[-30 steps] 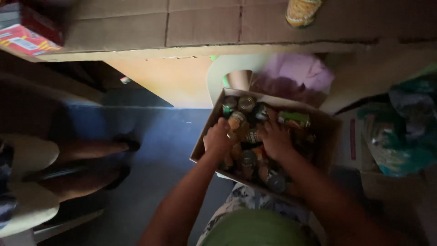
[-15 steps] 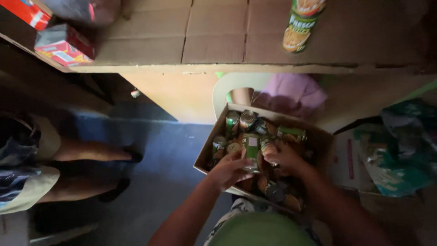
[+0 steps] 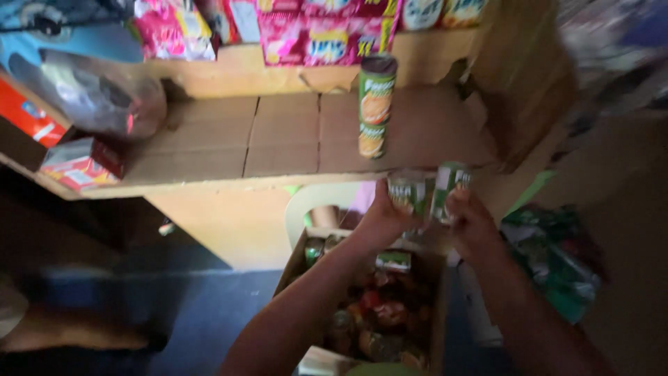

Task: Organizing and stocking canned goods on a shelf from a box.

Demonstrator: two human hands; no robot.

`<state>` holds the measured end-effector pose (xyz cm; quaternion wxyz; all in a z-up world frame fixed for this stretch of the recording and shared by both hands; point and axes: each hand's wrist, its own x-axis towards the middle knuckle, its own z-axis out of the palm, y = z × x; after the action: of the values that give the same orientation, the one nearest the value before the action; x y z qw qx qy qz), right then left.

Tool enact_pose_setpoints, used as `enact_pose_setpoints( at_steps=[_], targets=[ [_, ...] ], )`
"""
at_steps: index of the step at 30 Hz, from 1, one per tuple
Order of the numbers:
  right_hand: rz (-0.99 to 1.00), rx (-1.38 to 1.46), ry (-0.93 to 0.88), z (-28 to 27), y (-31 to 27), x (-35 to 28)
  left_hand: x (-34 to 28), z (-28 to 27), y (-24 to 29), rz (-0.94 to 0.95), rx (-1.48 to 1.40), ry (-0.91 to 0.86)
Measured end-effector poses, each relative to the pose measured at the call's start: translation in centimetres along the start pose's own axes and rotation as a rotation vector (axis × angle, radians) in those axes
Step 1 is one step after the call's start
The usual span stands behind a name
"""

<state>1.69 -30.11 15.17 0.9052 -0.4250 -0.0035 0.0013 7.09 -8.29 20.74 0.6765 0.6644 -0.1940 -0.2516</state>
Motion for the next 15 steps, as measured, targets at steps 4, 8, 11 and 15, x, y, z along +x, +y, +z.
enact_pose_setpoints(
  at_steps=[4, 8, 11, 15],
  targets=[
    [-0.277, -0.374, 0.294, 0.6, -3.4, 3.2, 7.6, 1.3, -1.2, 0.046, -0.015, 0.019],
    [-0.408, -0.657, 0.402, -1.1, -5.3, 7.2, 14.3, 1.6, -2.4, 0.419, -0.172, 0.086],
    [-0.459, -0.739, 0.416, -0.6, -6.6, 9.0, 14.3, 1.7, 0.1, 0.603, 0.219, 0.286],
    [-0.401, -0.843, 0.451, -1.4, -6.6, 11.0, 13.7, 1.8, 1.2, 0.368, 0.536, 0.368]
  ],
)
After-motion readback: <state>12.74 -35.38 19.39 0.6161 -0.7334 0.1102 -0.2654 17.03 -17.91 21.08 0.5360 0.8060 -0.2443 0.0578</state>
